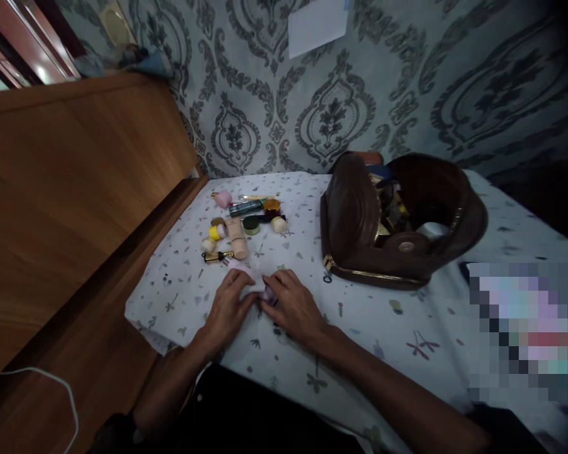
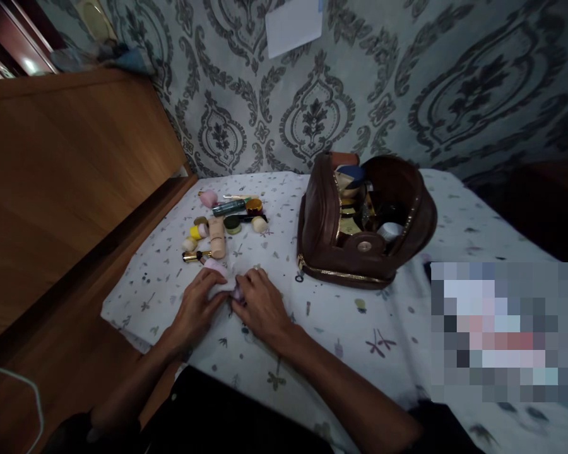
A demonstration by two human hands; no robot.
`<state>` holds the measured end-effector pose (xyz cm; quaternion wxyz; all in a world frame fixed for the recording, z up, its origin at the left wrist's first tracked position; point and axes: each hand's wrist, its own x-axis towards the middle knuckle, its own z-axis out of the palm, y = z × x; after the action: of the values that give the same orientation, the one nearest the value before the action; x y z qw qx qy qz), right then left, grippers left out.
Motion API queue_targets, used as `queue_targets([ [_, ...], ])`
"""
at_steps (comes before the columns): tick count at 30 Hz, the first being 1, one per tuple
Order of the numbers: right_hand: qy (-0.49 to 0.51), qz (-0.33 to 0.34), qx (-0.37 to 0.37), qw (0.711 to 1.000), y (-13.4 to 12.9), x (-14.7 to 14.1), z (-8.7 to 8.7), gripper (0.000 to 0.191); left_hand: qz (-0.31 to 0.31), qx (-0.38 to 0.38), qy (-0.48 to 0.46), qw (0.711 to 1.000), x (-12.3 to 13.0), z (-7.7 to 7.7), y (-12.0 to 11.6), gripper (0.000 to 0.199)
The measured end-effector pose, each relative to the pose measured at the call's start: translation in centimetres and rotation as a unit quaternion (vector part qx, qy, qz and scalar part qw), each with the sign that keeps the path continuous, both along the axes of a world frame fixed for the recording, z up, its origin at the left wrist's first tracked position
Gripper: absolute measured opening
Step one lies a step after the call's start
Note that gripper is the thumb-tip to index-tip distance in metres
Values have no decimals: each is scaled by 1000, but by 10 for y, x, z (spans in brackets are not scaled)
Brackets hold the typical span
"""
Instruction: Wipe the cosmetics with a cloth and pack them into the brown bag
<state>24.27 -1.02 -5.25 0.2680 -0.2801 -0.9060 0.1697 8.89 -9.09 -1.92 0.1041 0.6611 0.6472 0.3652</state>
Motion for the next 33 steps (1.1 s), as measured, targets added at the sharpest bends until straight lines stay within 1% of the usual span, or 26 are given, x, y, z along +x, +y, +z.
queue_targets([
  [3, 18, -2, -5, 1000, 1, 0, 0, 28, 4, 32, -7, 999, -7, 4, 2, 2],
  [6, 35, 0, -17, 999, 2, 1, 0, 25, 14, 35, -43, 998, -20, 9, 7, 11],
  [8, 38, 1, -23, 999, 3, 1, 1, 24, 54, 35, -70, 996, -31, 12, 11, 14],
  [11, 38, 11, -26, 999, 4, 2, 3, 24, 154, 74, -74, 982, -49, 15, 18, 19],
  [12, 40, 13, -25, 999, 4, 2, 3, 25, 179, 85, -70, 978, -54, 16, 20, 19],
  [14, 48, 14, -21, 999, 4, 2, 4, 26, 200, 89, -60, 974, -63, 14, 24, 16],
  [16, 54, 16, -23, 998, 4, 1, 4, 28, 182, 77, -44, 979, -67, 10, 26, 16],
  [20, 66, 8, -39, 997, 7, 1, 4, 30, 62, 18, 10, 998, -65, -3, 28, 25],
  [22, 70, 1, -42, 997, 9, 2, 4, 29, 29, 4, 29, 999, -63, -9, 29, 24],
  [26, 74, -7, -39, 997, 11, 5, 4, 30, 45, 27, 43, 998, -62, -17, 34, 26],
  [28, 63, -1, -25, 998, 11, 6, 4, 26, 59, 43, 46, 996, -61, -19, 37, 25],
  [31, -5, 9, 30, 1000, 8, 4, 5, 17, 70, 59, 46, 995, -58, -20, 40, 24],
  [33, -71, 3, 69, 995, 3, 2, 7, 21, 70, 66, 43, 994, -55, -20, 39, 25],
])
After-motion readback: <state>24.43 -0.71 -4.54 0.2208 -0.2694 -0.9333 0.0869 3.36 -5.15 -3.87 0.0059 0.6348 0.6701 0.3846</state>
